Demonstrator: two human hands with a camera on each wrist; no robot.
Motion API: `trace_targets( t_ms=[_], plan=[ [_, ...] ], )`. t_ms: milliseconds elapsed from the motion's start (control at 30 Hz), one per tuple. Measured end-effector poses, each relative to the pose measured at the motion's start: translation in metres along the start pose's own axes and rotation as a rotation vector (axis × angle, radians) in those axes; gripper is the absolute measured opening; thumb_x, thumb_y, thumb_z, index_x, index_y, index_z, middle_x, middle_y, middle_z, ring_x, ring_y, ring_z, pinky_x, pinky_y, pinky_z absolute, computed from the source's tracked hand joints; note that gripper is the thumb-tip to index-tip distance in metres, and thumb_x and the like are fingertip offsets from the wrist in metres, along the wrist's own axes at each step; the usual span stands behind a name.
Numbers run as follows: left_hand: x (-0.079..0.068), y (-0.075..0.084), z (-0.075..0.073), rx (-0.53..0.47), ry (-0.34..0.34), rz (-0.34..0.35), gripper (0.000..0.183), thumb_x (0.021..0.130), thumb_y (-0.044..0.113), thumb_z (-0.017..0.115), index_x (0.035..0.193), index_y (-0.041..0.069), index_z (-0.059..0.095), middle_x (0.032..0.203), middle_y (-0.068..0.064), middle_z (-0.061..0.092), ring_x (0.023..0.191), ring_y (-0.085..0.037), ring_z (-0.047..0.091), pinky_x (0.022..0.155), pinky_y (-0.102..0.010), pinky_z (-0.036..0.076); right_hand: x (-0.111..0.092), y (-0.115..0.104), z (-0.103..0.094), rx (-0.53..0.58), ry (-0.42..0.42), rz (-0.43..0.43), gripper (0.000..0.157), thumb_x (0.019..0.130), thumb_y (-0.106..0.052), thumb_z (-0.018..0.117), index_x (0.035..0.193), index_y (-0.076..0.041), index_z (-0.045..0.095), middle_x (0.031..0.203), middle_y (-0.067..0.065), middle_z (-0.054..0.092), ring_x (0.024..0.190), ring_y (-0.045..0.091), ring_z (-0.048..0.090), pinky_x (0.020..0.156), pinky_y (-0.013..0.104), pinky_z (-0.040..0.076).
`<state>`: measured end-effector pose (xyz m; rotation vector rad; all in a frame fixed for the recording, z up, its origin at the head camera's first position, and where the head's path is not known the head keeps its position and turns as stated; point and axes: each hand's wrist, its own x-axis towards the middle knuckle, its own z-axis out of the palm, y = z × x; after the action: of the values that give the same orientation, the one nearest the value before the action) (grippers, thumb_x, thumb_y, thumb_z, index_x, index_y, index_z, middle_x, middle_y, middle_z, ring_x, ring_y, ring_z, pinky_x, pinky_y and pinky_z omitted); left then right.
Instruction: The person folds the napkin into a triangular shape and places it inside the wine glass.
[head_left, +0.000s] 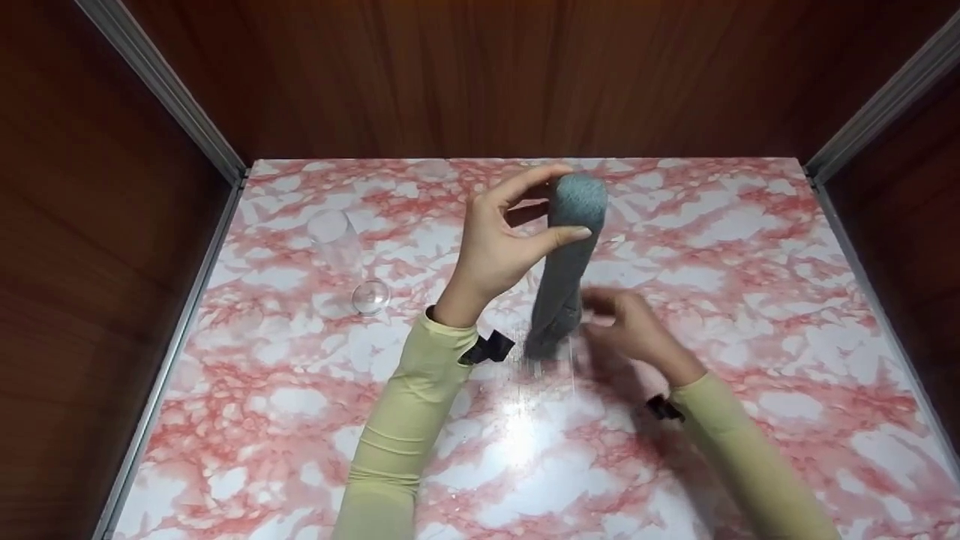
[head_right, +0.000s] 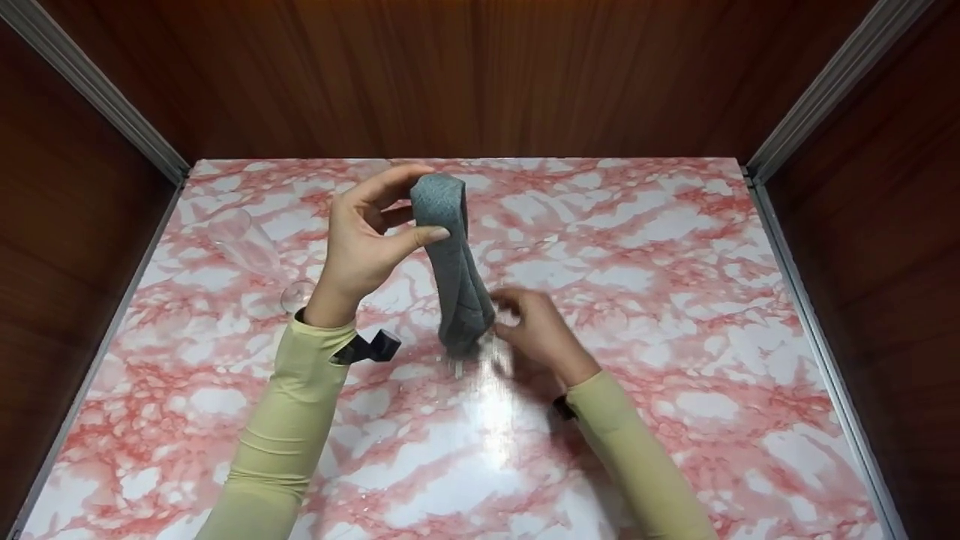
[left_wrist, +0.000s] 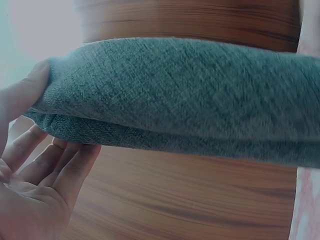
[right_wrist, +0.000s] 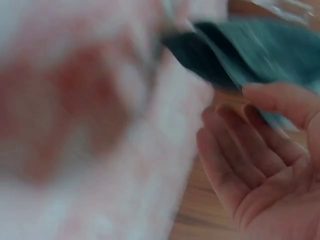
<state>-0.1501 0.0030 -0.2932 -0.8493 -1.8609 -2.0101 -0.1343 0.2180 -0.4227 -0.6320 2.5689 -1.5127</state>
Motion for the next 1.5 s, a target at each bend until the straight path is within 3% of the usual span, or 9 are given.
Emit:
trace_targets(
  t_ms=[100,200,367,533,867,1100,1233,1367,1500],
  plan=[
    [0.0,0.001,0.0,0.018,-0.013,0.0,0.049,0.069,0.001,0.085,0.113,-0.008,0.064,0.105,-0.011,0.068,0.093,-0.017,0.066,0.083,-0.035,0.053,0.003,-0.021,-0.018,-0.005,0.028,-0.086,0.051,0.081,0.008,0.07,0.129,0.009,0.052,0.122,0.022,0.058,0.112,0.038,0.054,0.098,0.049,0.041],
    [0.0,0.002,0.001,0.032,-0.023,-0.008,0.048,0.07,0.001,0.084,0.113,-0.007,0.065,0.105,-0.01,0.068,0.095,-0.015,0.065,0.084,-0.034,0.053,0.009,-0.044,-0.032,0.105,0.084,-0.158,0.064,0.079,0.008,0.072,0.137,0.001,0.047,0.13,0.016,0.054,0.118,0.033,0.052,0.102,0.043,0.038],
    [0.0,0.004,0.002,0.035,-0.027,-0.013,0.048,0.07,0.002,0.084,0.113,-0.006,0.065,0.105,-0.01,0.069,0.096,-0.015,0.065,0.085,-0.033,0.052,0.02,-0.073,-0.036,0.184,0.164,-0.245,0.071,0.074,0.008,0.077,0.137,-0.002,0.048,0.127,0.011,0.057,0.116,0.026,0.055,0.1,0.035,0.042],
    [-0.002,0.004,0.004,0.017,-0.042,-0.003,0.048,0.07,0.001,0.084,0.113,-0.008,0.065,0.106,-0.011,0.068,0.096,-0.014,0.065,0.086,-0.033,0.052,0.026,-0.075,-0.031,0.185,0.225,-0.224,0.063,0.072,0.008,0.079,0.13,0.002,0.053,0.116,0.009,0.062,0.105,0.023,0.061,0.092,0.032,0.048],
    [-0.006,0.001,0.003,0.016,-0.059,0.064,0.048,0.069,0.0,0.085,0.112,-0.008,0.065,0.106,-0.012,0.068,0.096,-0.014,0.064,0.086,-0.036,0.052,0.03,-0.067,-0.024,0.21,0.199,-0.203,0.056,0.074,0.006,0.079,0.125,0.0,0.057,0.112,0.009,0.064,0.102,0.023,0.061,0.088,0.032,0.05],
    [-0.011,-0.003,0.003,-0.024,-0.103,0.126,0.052,0.065,-0.004,0.086,0.111,-0.01,0.063,0.107,-0.016,0.066,0.098,-0.016,0.064,0.087,-0.039,0.051,0.026,-0.073,-0.022,0.08,0.313,-0.242,0.046,0.075,0.007,0.077,0.118,0.004,0.062,0.104,0.008,0.067,0.094,0.017,0.064,0.08,0.026,0.051],
    [-0.016,-0.007,0.0,-0.023,-0.151,0.097,0.056,0.064,-0.004,0.086,0.114,-0.009,0.062,0.112,-0.017,0.063,0.101,-0.017,0.061,0.09,-0.038,0.049,0.023,-0.086,-0.021,0.002,0.363,-0.345,0.038,0.073,0.012,0.076,0.109,0.01,0.063,0.098,0.012,0.067,0.091,0.013,0.063,0.08,0.025,0.051],
    [-0.022,-0.011,-0.003,-0.045,-0.204,0.023,0.061,0.068,0.016,0.087,0.117,-0.009,0.061,0.117,-0.017,0.06,0.108,-0.015,0.056,0.095,-0.041,0.045,0.023,-0.091,-0.021,-0.042,0.414,-0.478,0.034,0.069,0.016,0.077,0.1,0.01,0.065,0.095,0.013,0.066,0.09,0.014,0.063,0.082,0.027,0.052],
    [-0.027,-0.015,-0.004,-0.096,-0.2,-0.02,0.052,0.084,0.032,0.07,0.113,-0.011,0.062,0.115,-0.021,0.058,0.11,-0.017,0.054,0.095,-0.044,0.044,0.027,-0.086,-0.02,-0.096,0.477,-0.586,0.033,0.066,0.019,0.077,0.095,0.008,0.067,0.094,0.014,0.066,0.091,0.019,0.062,0.084,0.028,0.05]
  ],
)
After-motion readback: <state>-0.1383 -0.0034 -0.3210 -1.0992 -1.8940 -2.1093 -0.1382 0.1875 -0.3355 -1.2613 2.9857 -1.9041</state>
